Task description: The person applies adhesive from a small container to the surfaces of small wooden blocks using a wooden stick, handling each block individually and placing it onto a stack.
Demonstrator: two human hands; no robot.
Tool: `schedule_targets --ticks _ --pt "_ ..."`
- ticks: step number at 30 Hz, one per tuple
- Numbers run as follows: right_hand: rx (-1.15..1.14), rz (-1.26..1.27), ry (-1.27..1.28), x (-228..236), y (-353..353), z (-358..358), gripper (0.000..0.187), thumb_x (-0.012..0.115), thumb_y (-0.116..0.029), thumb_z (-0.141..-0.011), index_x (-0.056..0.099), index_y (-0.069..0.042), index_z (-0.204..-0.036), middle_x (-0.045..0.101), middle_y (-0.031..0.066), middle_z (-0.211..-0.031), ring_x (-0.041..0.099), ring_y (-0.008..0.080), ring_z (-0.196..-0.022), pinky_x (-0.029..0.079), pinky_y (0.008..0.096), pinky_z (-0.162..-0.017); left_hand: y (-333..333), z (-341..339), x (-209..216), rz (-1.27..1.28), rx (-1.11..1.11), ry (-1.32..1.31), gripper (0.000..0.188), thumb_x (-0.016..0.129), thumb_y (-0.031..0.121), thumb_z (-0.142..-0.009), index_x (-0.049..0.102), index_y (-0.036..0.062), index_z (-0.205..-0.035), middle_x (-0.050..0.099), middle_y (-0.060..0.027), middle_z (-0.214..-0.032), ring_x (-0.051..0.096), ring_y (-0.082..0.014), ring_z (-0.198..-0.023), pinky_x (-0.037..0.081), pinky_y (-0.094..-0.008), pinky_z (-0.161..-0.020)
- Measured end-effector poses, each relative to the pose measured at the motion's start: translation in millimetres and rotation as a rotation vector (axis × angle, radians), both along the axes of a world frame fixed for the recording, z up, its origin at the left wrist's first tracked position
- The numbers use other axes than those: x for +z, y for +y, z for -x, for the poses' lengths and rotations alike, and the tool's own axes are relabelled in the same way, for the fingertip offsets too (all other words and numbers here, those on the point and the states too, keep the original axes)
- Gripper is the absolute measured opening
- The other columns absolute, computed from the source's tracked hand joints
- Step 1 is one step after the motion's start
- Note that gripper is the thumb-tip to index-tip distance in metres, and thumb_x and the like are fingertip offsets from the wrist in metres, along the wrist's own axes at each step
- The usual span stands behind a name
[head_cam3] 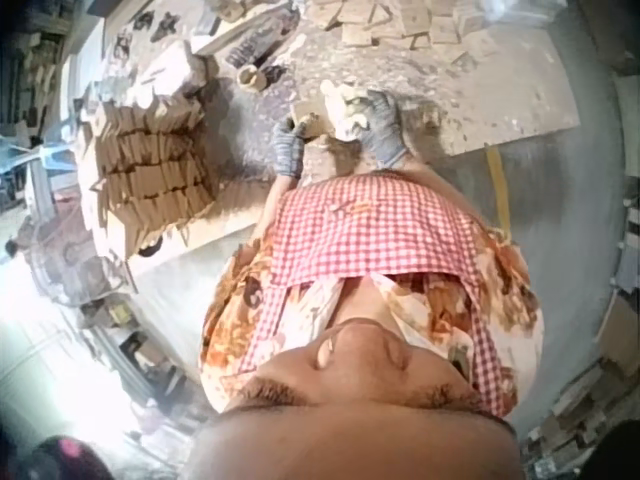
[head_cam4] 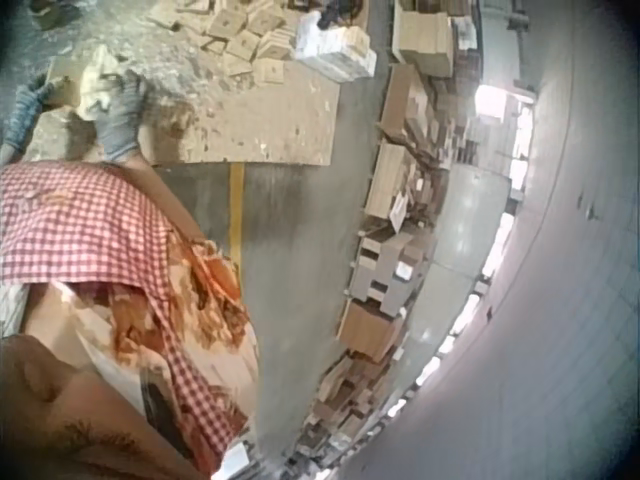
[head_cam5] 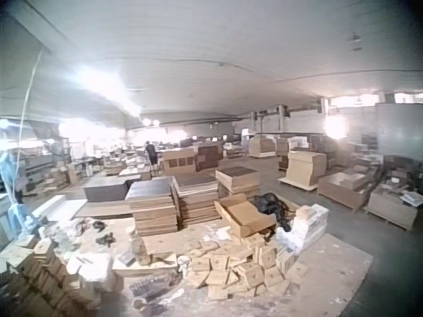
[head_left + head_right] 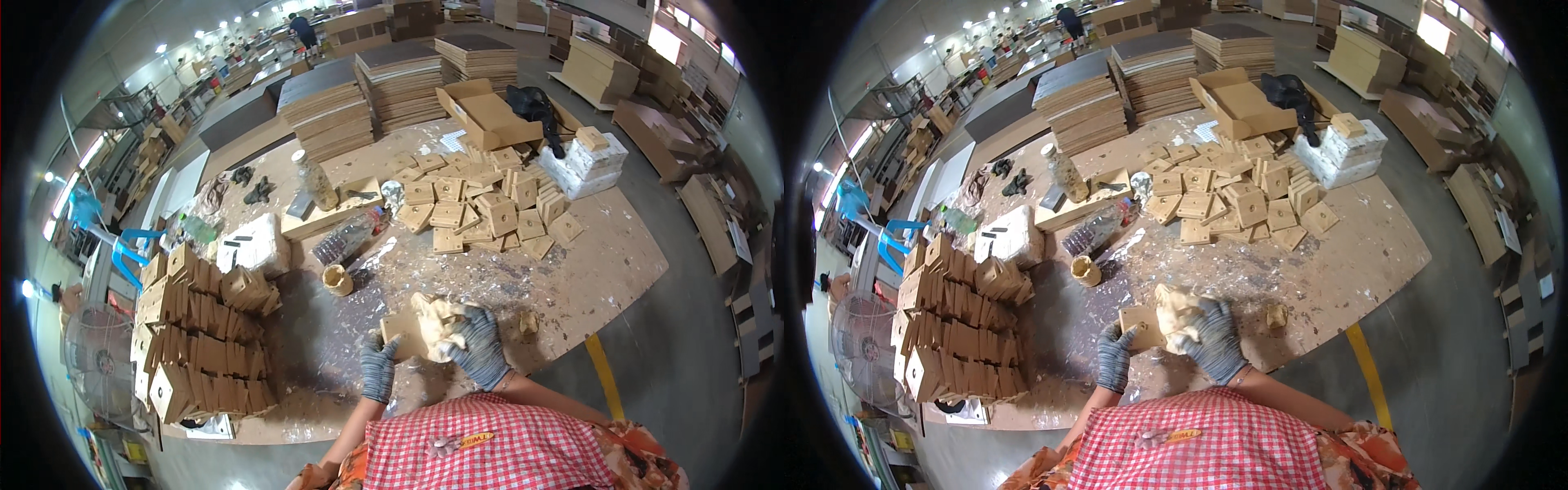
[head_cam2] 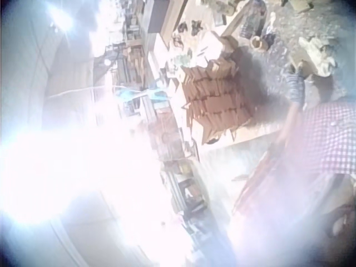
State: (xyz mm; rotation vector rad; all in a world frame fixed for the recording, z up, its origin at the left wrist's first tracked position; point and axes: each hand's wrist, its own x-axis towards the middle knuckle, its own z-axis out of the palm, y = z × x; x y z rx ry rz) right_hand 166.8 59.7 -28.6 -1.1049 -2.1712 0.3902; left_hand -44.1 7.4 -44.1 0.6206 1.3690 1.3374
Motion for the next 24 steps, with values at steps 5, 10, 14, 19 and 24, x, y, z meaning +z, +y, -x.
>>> schedule_targets --ticks 5,10,14,19,24 --pt "0.298 0.138 0.243 -5.7 -1.8 42.8 0.028 0.062 -0.013 -0.084 0.061 -0.007 -0.111 0.052 0.0119 -0.125 0.051 0.0271 -0.112 0.041 0.0372 -0.098 -11.6 -8.6 -1.3 -0.014 -0.007 -0.109 0.034 0.059 0.015 -0.09 0.056 -0.0037 -0.118 0.065 -0.0092 -0.098 0.064 -0.0172 -0.08 0.055 -0.0308 -0.069" --pt "0.134 0.352 0.419 -21.0 25.3 39.4 0.019 0.06 -0.006 -0.079 0.059 -0.005 -0.098 0.057 0.0121 -0.102 0.056 0.0249 -0.098 0.046 0.0364 -0.088 -18.9 -6.2 20.6 0.051 -0.068 -0.105 0.038 0.065 0.022 -0.086 0.06 -0.0048 -0.113 0.066 -0.0096 -0.095 0.065 -0.0167 -0.08 0.056 -0.0304 -0.07" --pt "-0.139 0.457 0.312 -14.1 52.3 23.9 0.019 0.058 0.001 -0.074 0.059 -0.004 -0.092 0.059 0.012 -0.09 0.059 0.0234 -0.089 0.048 0.0352 -0.082 -19.3 -3.0 30.6 0.055 -0.169 0.029 0.041 0.07 0.024 -0.083 0.062 -0.0044 -0.112 0.067 -0.0096 -0.091 0.065 -0.0145 -0.081 0.055 -0.0273 -0.069" --pt "0.389 0.326 0.722 -0.1 46.5 28.4 0.024 0.067 -0.008 -0.077 0.065 -0.012 -0.101 0.063 0.0093 -0.107 0.057 0.0191 -0.104 0.045 0.0345 -0.095 -15.9 1.1 6.0 0.141 -0.228 -0.068 0.042 0.071 0.019 -0.081 0.059 -0.0031 -0.115 0.066 -0.0075 -0.094 0.063 -0.0135 -0.082 0.053 -0.0257 -0.071" --pt "0.273 0.285 0.299 -2.0 19.4 42.2 0.026 0.069 -0.011 -0.077 0.065 -0.01 -0.102 0.058 0.0115 -0.111 0.052 0.0271 -0.111 0.041 0.035 -0.098 -15.1 -14.0 -20.9 0.124 -0.112 -0.502 0.036 0.07 0.016 -0.082 0.059 0.001 -0.113 0.064 -0.0038 -0.096 0.06 -0.0123 -0.086 0.047 -0.0235 -0.075"
